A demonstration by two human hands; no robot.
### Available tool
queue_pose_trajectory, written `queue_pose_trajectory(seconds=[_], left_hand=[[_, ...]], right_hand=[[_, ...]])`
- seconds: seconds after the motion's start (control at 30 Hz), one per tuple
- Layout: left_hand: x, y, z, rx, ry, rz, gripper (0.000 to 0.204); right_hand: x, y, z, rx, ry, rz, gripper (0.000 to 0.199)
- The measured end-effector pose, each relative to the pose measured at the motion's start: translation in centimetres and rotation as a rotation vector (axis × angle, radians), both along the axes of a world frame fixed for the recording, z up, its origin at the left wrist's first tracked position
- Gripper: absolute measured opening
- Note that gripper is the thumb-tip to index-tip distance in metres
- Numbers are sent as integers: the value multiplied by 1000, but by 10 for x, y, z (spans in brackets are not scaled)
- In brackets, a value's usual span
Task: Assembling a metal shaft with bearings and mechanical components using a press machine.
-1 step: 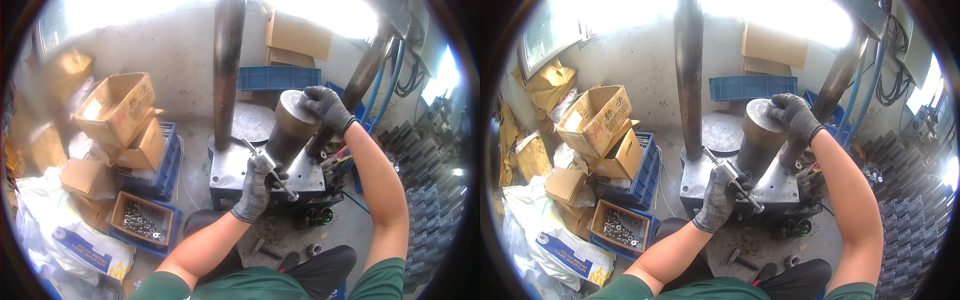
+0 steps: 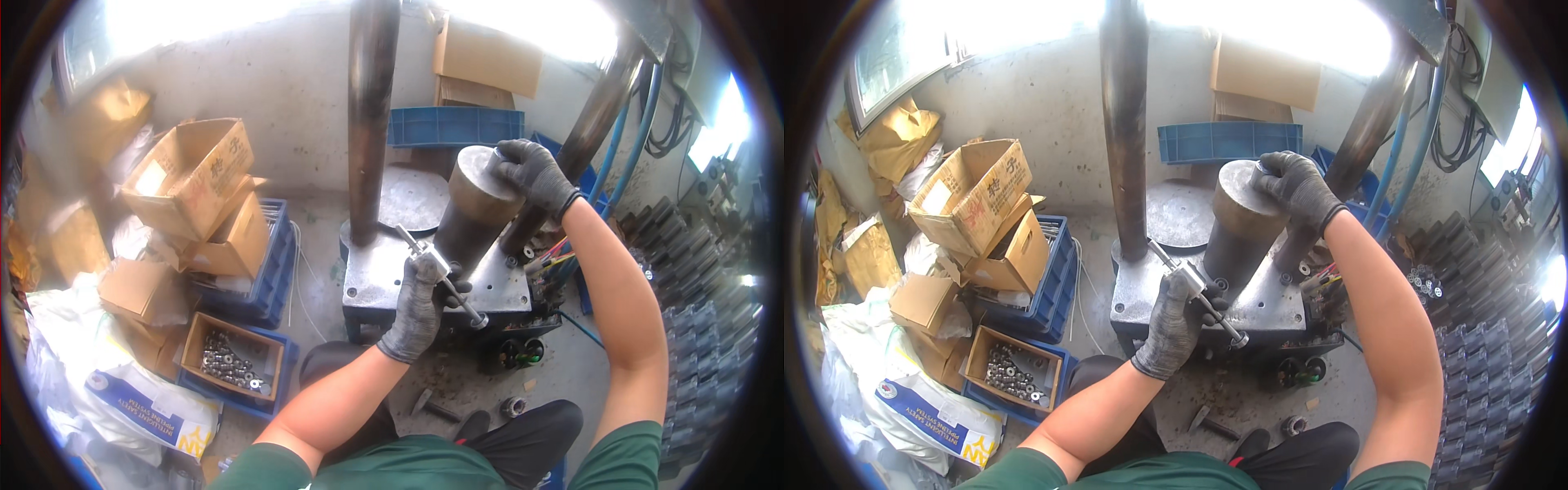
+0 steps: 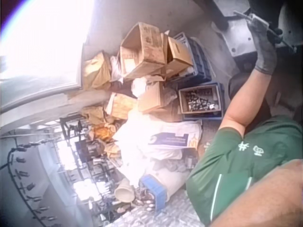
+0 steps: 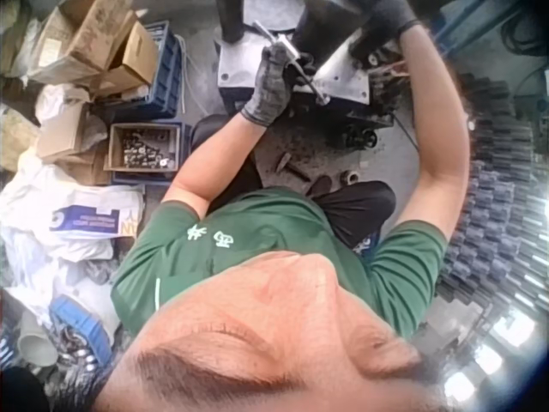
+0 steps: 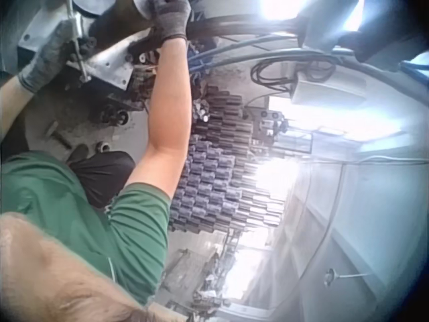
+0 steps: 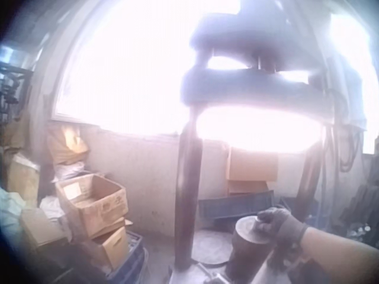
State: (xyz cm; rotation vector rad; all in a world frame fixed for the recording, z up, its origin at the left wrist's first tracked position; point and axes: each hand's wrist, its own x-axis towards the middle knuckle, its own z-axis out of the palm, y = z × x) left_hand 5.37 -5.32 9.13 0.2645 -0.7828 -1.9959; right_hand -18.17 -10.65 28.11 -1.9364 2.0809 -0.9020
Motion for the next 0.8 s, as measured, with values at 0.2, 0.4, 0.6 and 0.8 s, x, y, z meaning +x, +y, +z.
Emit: queue_pose_trajectory(seconds=[0.2,0.4,0.6,0.8], left_hand=[[0,1,3,-7,-5,23,60],[2,2,12,16,-9,45,66],[2,-1,4,34,55,4,63],[-2,2,13,-69,80,19,62]], right_hand=[[-3,-1,-6,-60,-2,-5,34],[-8,-4,-8,-88,64,-37,38],[-11,-3,-10,-170,-25,-29,41],[-33,-3,-15,-152,16,-144,50]])
